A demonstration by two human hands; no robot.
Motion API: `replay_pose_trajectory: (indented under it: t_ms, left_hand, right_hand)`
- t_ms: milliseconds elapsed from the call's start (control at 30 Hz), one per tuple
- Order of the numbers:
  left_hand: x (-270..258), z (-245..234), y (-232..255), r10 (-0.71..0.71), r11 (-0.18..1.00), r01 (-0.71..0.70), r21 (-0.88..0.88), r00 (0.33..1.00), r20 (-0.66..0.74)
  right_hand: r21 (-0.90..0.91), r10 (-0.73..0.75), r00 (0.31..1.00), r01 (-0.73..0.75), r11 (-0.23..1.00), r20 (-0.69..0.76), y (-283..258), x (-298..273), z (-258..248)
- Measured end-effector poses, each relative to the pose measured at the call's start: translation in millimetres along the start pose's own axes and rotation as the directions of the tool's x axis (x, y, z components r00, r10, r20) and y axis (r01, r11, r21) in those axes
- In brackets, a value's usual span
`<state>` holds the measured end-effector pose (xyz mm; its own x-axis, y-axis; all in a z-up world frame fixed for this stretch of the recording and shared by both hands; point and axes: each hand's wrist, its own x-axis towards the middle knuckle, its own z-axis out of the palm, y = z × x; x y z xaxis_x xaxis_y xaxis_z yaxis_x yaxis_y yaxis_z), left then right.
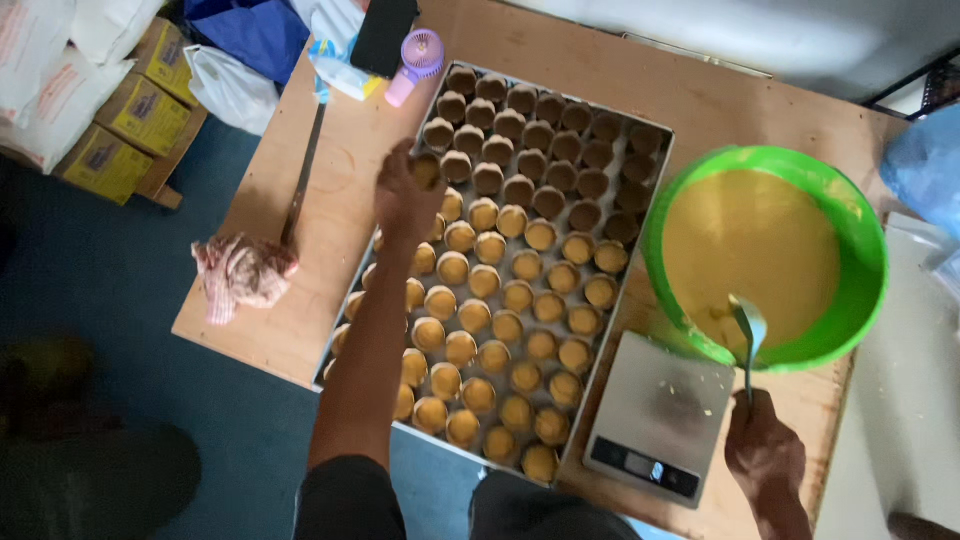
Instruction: The person scoops batter from a green bowl and fills paper cupcake molds placed on a digital scale. They repeatedly weigh each filled mold to ensure consistent portion sizes before moving it to a tray.
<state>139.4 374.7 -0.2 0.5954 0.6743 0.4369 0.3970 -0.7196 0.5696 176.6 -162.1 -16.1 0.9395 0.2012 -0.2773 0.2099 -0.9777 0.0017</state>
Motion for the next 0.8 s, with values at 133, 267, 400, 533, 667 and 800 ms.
replay_pose_trajectory:
  t_ms: [133, 267, 400, 533, 667, 800]
  left_hand:
    - [35.5, -5.4, -1.6, -0.296, 0.951, 0.308, -0.018, 0.928, 0.228]
    - [39.7, 23.8, -26.5, -0.206, 0.976, 0.216, -0.009, 0.944, 0.256]
    - [34.0, 38.9, -41.5, -0.133, 0.990, 0.122, 0.066, 0.965, 0.224]
    - [31.1, 36.8, -42.4, -0.100, 0.995, 0.098, 0.020, 0.962, 0.254]
    - [26.6, 31.6, -38.0, -0.055, 0.998, 0.054, 0.013, 0.980, 0.191]
    - [22.9, 27.9, -31.2, 0.095, 0.993, -0.091, -0.073, 0.994, 0.056]
  right_hand:
    - [0.074, 0.250, 0.949, -0.268, 0.961, 0.190, -31.4, -5.8, -31.8]
    - [0.096, 0.274, 0.958, -0.282, 0.955, 0.085, -35.0, -9.8, -31.4]
    - [0.088, 0.246, 0.969, -0.246, 0.965, 0.013, -28.5, -8.9, -23.1]
    - [0.100, 0.302, 0.949, -0.311, 0.945, 0.093, -39.0, -5.3, -34.4]
    - [0.095, 0.320, 0.942, -0.330, 0.939, 0.101, -45.3, -5.3, -42.4]
    - [0.101, 0.263, 0.964, -0.264, 0.959, 0.031, -37.3, -6.0, -31.2]
